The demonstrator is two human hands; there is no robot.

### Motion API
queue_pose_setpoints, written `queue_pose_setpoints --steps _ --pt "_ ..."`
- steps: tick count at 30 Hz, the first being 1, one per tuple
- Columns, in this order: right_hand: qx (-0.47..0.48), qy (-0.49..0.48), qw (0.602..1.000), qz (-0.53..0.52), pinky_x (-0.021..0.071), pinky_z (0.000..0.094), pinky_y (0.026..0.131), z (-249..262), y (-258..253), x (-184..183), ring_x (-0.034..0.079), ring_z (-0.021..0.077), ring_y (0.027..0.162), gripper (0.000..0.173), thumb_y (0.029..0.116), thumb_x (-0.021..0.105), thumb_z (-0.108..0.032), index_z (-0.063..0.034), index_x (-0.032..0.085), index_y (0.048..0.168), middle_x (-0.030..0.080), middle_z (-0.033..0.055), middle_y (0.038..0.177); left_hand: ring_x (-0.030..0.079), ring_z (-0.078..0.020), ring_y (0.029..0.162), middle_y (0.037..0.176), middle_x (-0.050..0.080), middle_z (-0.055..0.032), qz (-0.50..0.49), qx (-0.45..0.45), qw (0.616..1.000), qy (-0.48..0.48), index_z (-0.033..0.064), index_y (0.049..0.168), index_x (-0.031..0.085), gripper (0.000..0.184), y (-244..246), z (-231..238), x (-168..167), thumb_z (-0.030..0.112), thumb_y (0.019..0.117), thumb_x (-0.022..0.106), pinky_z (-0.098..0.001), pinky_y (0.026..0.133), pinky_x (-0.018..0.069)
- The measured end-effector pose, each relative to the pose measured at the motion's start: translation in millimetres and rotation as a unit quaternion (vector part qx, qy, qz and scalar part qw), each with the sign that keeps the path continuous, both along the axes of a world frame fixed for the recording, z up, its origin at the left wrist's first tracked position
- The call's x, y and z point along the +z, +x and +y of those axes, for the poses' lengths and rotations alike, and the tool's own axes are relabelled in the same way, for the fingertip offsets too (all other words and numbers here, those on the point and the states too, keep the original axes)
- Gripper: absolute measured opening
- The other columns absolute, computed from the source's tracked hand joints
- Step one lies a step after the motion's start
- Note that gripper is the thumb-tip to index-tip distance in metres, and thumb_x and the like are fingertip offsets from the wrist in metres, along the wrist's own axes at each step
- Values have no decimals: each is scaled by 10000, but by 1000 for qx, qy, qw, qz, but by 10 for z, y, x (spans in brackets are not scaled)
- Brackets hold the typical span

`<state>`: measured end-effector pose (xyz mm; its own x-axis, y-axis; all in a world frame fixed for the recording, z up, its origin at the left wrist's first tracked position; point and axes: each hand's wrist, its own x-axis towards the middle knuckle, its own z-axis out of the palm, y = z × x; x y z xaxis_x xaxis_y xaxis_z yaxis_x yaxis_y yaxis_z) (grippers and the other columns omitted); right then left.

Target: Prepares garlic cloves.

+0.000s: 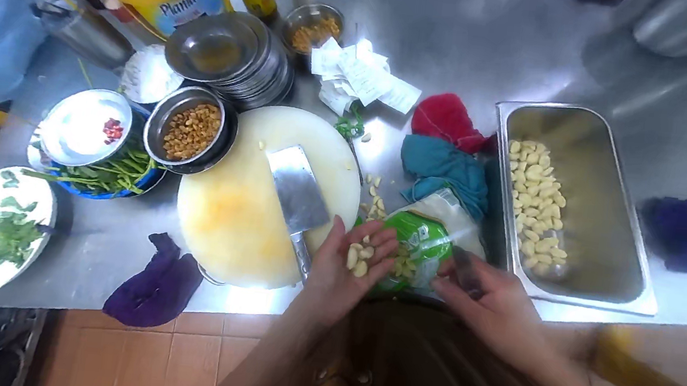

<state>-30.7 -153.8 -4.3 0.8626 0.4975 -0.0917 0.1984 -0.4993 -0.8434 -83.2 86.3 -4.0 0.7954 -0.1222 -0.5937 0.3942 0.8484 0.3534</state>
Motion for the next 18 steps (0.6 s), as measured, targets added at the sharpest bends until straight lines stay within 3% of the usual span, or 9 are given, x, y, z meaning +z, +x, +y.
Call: queue_pose_setpoints --steps 4,7,11,13,15,18 --pt "22 -30 999 -34 477 167 494 160 8 111 537 -37 553 346 917 660 -532 -191 665 979 576 -136 676 632 -247 1251 1362 647 -120 -47 -26 998 -45 106 1368 611 855 1 -51 30 726 1010 143 -411 1046 520" --pt "33 -37 997 -62 519 170 535 298 -48 214 583 -39 604 401 896 694 -544 -168 656 1028 628 -125 732 630 -219 1246 1377 642 -85 -81 -44 994 -65 146 1358 631 901 -36 -163 6 788 966 135 -400 1031 523" --pt "34 29 995 -91 464 123 541 350 -80 199 518 -65 598 298 903 728 -474 -201 686 1016 579 -138 711 575 -255 1330 1421 609 -122 -80 -37 994 -65 102 1395 594 914 -52 -145 66 759 985 110 -443 1108 473" --pt "45 64 992 -96 470 105 552 382 -58 210 527 -80 611 251 897 743 -418 -210 710 1032 593 -147 723 600 -219 1287 1401 620 -89 -95 -46 994 -28 119 1390 598 889 -75 -146 91 755 989 125 -417 1073 497" --pt "73 81 989 -102 536 129 585 464 -40 208 600 -65 652 284 877 777 -406 -167 709 1015 664 -118 766 631 -143 1198 1352 640 -26 -139 -69 987 47 159 1373 618 873 -104 -177 74 806 952 210 -349 989 537" --pt "113 44 982 -144 532 166 593 604 -38 193 601 -18 645 365 831 785 -448 -123 688 965 652 -67 739 610 -98 1176 1324 641 17 -190 -100 966 141 193 1370 619 900 -122 -192 44 860 901 237 -328 974 527"
